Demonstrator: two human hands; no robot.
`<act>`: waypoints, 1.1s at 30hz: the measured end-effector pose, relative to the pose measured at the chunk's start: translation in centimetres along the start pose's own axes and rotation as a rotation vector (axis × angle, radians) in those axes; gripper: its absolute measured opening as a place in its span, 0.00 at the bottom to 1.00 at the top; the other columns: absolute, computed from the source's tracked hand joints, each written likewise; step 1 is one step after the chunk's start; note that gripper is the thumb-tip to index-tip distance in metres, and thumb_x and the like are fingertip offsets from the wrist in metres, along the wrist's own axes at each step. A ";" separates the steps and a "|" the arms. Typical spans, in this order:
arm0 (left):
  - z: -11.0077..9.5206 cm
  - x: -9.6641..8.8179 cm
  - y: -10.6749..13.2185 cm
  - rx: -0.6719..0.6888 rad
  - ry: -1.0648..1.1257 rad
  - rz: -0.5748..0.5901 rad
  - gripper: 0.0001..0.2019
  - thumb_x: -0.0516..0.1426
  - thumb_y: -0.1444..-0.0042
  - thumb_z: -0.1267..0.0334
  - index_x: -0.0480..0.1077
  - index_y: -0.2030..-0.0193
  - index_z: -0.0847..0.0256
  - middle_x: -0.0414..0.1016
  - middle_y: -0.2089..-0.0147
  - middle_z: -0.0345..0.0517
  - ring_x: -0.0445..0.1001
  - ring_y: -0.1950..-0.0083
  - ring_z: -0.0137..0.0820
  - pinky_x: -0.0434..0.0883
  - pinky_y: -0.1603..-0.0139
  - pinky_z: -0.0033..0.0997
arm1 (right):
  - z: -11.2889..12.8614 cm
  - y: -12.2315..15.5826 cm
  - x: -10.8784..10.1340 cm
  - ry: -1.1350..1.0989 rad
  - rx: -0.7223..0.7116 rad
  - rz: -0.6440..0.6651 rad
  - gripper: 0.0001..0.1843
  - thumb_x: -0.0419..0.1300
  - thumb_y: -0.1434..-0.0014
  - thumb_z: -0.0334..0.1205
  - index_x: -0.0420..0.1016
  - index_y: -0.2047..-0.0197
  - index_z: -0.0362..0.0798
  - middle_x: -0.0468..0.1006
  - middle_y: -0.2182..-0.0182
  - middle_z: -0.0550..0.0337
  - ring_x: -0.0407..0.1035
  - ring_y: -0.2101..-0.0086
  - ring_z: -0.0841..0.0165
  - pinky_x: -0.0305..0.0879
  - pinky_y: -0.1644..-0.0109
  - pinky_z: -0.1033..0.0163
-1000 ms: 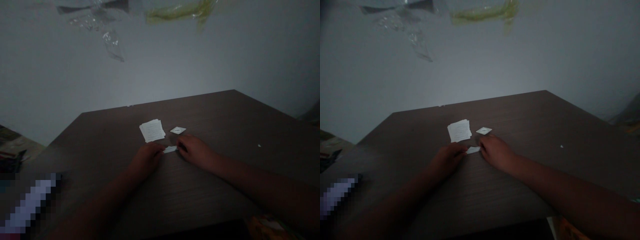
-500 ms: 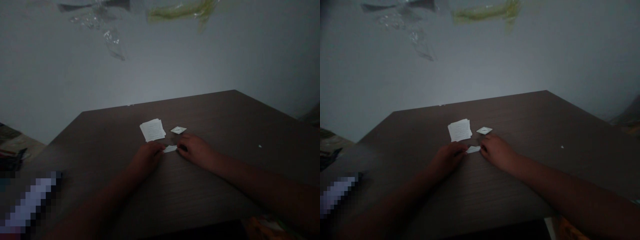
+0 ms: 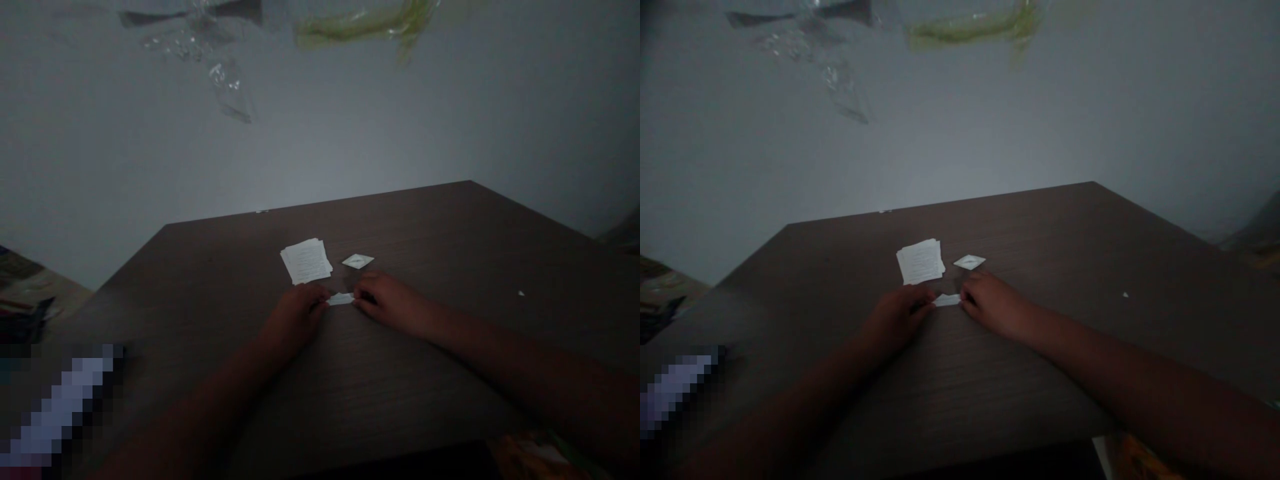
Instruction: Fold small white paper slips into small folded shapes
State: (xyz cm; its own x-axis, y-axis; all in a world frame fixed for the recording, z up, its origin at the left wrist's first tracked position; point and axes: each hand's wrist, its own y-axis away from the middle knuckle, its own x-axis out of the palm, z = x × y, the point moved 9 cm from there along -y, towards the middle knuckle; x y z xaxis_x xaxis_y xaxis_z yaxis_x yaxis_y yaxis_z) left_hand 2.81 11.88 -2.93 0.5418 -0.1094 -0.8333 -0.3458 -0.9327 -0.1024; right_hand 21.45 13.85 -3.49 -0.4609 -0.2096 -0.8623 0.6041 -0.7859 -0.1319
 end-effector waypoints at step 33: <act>0.2 1.0 -0.1 0.066 -0.018 0.009 0.16 0.58 0.21 0.72 0.86 0.37 0.57 0.92 0.34 0.56 0.90 0.33 0.48 0.86 0.25 0.51 | 0.5 -0.3 0.8 -0.035 -0.090 -0.110 0.12 0.71 0.19 0.37 0.91 0.59 0.51 0.88 0.55 0.52 0.81 0.51 0.56 0.77 0.42 0.51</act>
State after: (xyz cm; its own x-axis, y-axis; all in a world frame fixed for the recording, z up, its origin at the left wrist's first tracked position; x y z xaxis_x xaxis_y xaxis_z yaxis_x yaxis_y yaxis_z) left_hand 3.25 11.93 -3.88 0.5245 -0.1110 -0.8441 -0.4010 -0.9068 -0.1299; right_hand 20.55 13.58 -3.90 -0.5489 -0.1468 -0.8229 0.6040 -0.7502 -0.2691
